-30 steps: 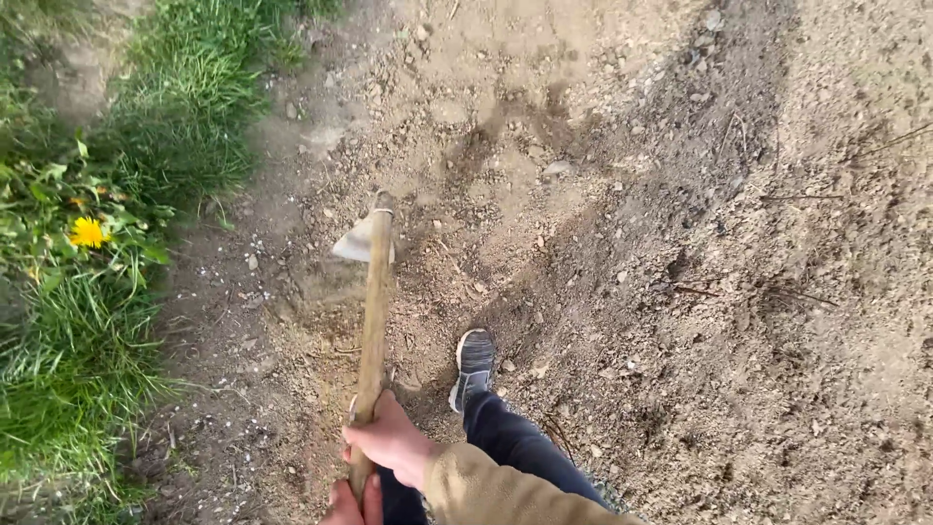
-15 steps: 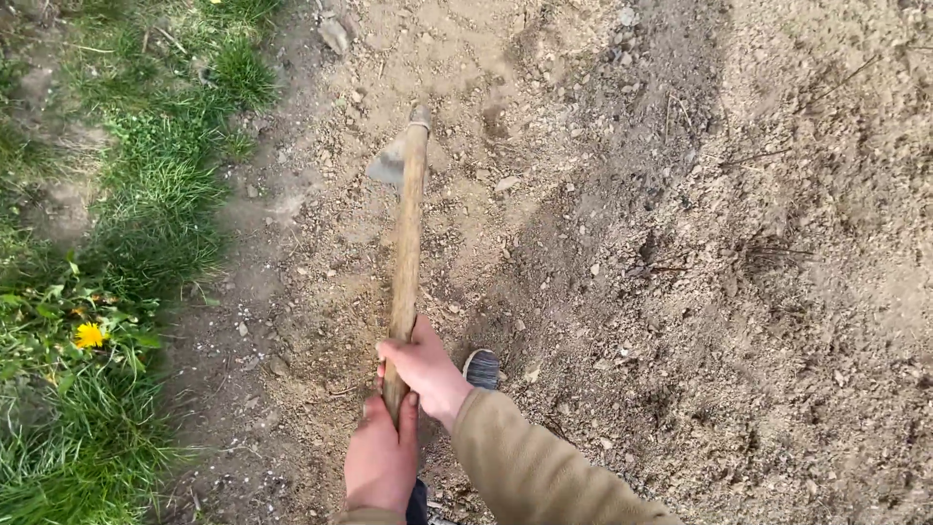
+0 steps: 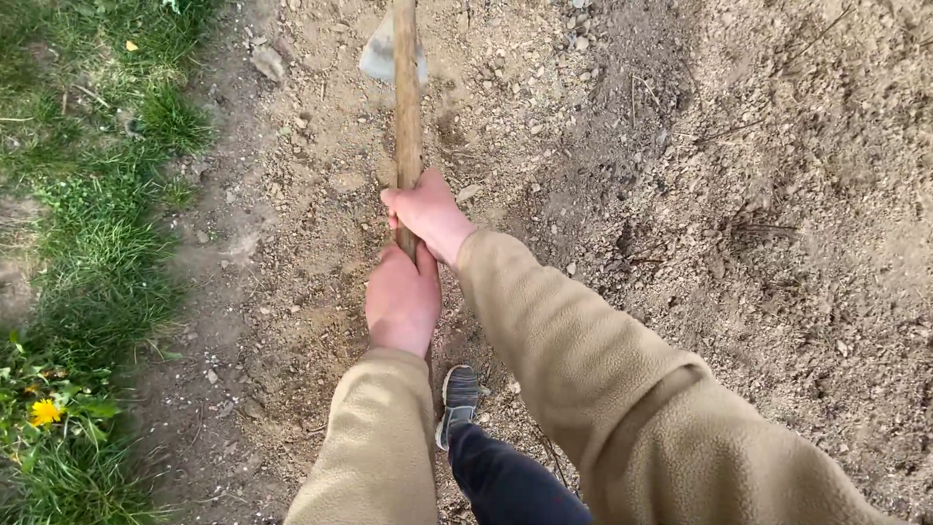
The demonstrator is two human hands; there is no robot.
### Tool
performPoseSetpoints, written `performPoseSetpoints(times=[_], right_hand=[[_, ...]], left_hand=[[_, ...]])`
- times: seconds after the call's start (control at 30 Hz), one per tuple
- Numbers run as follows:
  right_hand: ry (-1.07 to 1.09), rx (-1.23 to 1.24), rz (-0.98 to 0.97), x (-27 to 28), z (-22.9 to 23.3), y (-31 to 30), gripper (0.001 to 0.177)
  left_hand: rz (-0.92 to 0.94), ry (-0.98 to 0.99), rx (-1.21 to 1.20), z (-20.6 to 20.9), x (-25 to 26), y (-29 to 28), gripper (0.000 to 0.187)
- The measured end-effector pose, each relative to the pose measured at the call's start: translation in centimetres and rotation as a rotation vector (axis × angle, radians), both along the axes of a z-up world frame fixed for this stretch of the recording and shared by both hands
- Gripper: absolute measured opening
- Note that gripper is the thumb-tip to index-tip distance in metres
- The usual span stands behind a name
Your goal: The person uses a pickaxe to break up and loosen the soil in a garden bed. They repeatedly strike the ground with the tool, working through a patch of dirt mixed with small rocks and dry vegetation.
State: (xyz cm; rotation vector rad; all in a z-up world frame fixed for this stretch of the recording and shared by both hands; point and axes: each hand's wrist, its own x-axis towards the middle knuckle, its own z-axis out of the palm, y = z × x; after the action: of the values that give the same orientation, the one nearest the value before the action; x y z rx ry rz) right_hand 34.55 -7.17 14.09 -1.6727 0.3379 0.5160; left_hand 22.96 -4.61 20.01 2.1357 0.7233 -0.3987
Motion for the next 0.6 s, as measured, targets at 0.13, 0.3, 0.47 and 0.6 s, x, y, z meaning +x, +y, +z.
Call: performPoseSetpoints(times=[0.13,0.3,0.47,0.6], right_hand=[[-0.074,-0.079,0.008,5.5,-1.8,-2.0,0.009],[-0.088,-0.132,0.035,9.5,-2.5,-5.5,0.014],[-0.035,-0.124,0.021,10.8,-1.2,-9.0,0.014],[0.022,-0.114,0.021,10.9,0.6,-11.0,0.016]], left_hand=[[0.011,0.019,-0.008,-0.2,5.3,-2.1,0.048],[-0.006,0.064,0.017,1.3,9.2,-5.3,0.052],[-0.030,0.154,-0.034,3.1,11.0,-8.3,0.056],[-0.032,0.195,-0.070,5.5,11.5,-10.1,0.054]])
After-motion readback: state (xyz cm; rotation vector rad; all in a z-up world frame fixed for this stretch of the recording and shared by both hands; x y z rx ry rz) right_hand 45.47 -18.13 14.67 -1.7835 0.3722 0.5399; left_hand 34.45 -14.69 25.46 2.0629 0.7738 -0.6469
